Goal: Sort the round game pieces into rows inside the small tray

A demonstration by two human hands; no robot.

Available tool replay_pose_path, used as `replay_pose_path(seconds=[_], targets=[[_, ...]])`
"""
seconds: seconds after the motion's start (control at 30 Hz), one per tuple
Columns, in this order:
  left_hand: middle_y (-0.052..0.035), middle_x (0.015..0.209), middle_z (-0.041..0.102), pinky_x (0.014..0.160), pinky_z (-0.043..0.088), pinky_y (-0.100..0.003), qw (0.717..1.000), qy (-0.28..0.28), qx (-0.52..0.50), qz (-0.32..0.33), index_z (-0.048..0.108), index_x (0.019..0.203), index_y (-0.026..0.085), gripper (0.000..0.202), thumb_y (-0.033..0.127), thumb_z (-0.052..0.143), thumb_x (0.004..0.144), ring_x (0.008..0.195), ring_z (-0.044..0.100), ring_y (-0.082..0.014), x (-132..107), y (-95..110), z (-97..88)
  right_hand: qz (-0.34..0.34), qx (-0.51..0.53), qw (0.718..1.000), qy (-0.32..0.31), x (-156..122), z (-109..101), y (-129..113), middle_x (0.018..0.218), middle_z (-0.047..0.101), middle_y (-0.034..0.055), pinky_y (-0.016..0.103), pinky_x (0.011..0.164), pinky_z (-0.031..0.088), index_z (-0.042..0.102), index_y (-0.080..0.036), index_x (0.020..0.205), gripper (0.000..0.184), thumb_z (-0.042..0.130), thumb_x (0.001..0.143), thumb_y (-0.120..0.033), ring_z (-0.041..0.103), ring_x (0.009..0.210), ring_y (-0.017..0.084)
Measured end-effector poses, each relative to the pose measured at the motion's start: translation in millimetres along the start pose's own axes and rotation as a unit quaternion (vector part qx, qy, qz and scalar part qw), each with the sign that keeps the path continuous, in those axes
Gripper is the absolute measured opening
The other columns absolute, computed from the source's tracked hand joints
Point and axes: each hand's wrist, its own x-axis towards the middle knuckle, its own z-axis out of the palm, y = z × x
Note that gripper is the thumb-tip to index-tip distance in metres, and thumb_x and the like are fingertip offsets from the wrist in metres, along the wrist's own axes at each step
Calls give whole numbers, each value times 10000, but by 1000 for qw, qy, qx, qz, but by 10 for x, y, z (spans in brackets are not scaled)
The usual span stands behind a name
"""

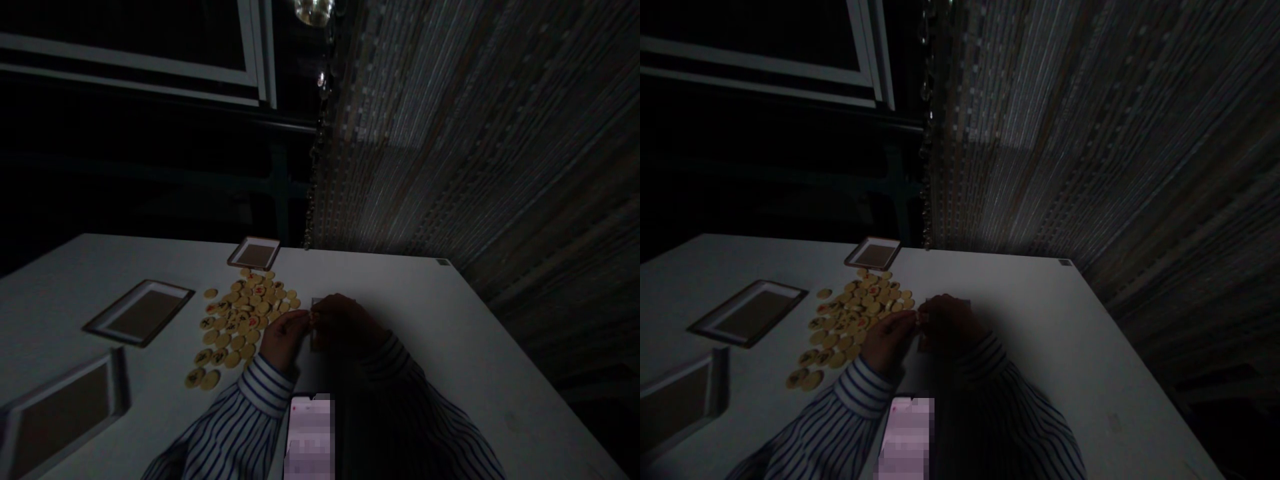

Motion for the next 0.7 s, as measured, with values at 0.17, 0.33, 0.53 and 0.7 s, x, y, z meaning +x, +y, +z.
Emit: replay_pose_path(seconds=[0.17,0.33,0.53,0.7], targets=[[-51,704,705,665,517,-282,998,18,56,25,668,725,149,251,333,658,555,699,648,-181,-27,78,1,14,-21,999,-40,-7,22,31,853,632,81,284,690,413,621,-163,870,260,565,743,-383,562,794,181],[-51,705,702,651,515,-281,985,29,146,88,667,757,143,263,349,596,610,687,643,-174,7,-6,-48,66,-67,993,-78,-17,82,78,871,635,87,295,703,422,630,-184,874,272,477,798,-396,580,799,187],[-50,744,702,676,512,-292,970,10,210,120,664,782,157,253,343,562,644,719,643,-180,32,-100,-70,86,-100,984,-122,23,229,108,851,647,97,289,660,443,637,-175,851,268,438,821,-351,607,779,203],[-61,779,699,700,506,-307,962,-10,242,124,659,828,154,265,325,525,676,750,640,-187,40,-139,-77,82,-82,985,-131,35,262,120,821,657,89,261,632,443,636,-170,853,263,402,838,-288,619,762,190]])
